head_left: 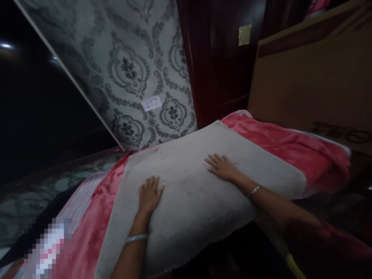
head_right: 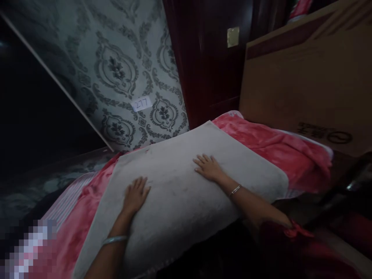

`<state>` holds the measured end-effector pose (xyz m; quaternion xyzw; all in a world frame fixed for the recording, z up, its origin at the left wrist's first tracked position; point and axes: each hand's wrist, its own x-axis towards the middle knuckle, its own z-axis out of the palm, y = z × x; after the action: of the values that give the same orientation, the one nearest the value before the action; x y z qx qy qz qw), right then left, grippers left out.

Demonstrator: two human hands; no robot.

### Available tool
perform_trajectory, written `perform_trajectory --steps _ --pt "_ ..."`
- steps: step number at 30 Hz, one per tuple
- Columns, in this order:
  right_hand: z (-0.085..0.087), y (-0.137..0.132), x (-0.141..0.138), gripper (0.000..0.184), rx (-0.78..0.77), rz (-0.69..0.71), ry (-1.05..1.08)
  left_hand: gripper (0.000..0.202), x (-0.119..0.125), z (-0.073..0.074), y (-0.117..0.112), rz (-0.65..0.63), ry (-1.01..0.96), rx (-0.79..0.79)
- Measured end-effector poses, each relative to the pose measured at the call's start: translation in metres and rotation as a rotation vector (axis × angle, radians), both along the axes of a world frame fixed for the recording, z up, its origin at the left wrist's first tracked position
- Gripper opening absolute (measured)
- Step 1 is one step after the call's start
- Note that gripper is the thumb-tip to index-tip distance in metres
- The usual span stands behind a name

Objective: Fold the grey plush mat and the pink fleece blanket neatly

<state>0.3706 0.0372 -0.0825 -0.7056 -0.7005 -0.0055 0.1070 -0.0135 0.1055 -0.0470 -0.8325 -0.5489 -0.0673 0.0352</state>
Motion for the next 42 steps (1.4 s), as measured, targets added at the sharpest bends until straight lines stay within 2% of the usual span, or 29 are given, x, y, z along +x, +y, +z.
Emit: perform_trajectory --steps 3,6,9,12,15,16,18,21,22,24,28,31,33,35,38,40,41,42 --pt "0.002 -0.015 0.066 0.065 -0.055 -0.236 -0.006 0.064 -0.053 -0.002 0.018 0.162 0.057 0.007" --pt "-0.001 -0.035 0.124 0.068 -0.085 -0.434 0.018 0.064 -0.107 -0.009 0.029 0.292 0.052 0.027" --pt "-0.002 -0.051 0.157 0.067 -0.077 -0.504 0.042 0.06 -0.139 -0.013 0.031 0.284 0.025 0.066" --pt "0.005 -0.061 0.159 0.065 -0.12 -0.542 0.053 0.059 -0.137 -0.001 0.026 0.312 0.049 0.027" --pt "0.011 -0.07 0.13 0.065 -0.14 -0.577 0.026 0.063 -0.108 0.015 0.01 0.474 0.087 -0.024" --pt "0.01 -0.074 0.116 0.066 -0.122 -0.552 0.013 0.064 -0.096 0.017 0.0 0.49 0.097 -0.015" --pt "0.003 -0.085 0.085 0.065 -0.072 -0.414 -0.009 0.063 -0.072 0.014 -0.025 0.391 0.108 0.014" --pt "-0.013 -0.109 0.056 0.061 0.005 -0.181 -0.048 0.058 -0.051 -0.004 -0.067 0.077 0.113 -0.038" --pt "-0.017 -0.117 0.055 0.06 0.017 -0.162 -0.061 0.057 -0.05 -0.009 -0.078 0.026 0.114 -0.062" --pt "-0.022 -0.134 0.069 0.06 0.027 -0.221 -0.075 0.057 -0.059 -0.017 -0.094 0.049 0.118 -0.079" --pt "-0.021 -0.159 0.124 0.058 0.04 -0.461 -0.038 0.059 -0.103 -0.013 -0.102 0.288 0.137 -0.092" --pt "-0.014 -0.17 0.141 0.057 0.054 -0.57 0.008 0.06 -0.122 -0.004 -0.107 0.454 0.127 -0.099" --pt "-0.008 -0.169 0.126 0.057 0.079 -0.616 0.004 0.058 -0.113 -0.001 -0.113 0.518 0.118 -0.04" --pt "-0.004 -0.16 0.089 0.058 0.131 -0.562 -0.015 0.056 -0.085 0.0 -0.122 0.463 0.096 0.032" --pt "-0.004 -0.137 0.005 0.054 0.155 -0.236 0.005 0.051 -0.016 -0.003 -0.134 0.149 0.031 -0.008" --pt "-0.006 -0.12 -0.051 0.051 0.107 0.053 -0.002 0.054 0.031 -0.006 -0.142 -0.1 0.017 -0.052" --pt "-0.007 -0.113 -0.074 0.051 0.098 0.187 -0.008 0.057 0.051 -0.008 -0.145 -0.206 0.016 -0.073" --pt "-0.009 -0.106 -0.09 0.052 0.102 0.269 -0.011 0.059 0.067 -0.01 -0.147 -0.261 0.016 -0.087"
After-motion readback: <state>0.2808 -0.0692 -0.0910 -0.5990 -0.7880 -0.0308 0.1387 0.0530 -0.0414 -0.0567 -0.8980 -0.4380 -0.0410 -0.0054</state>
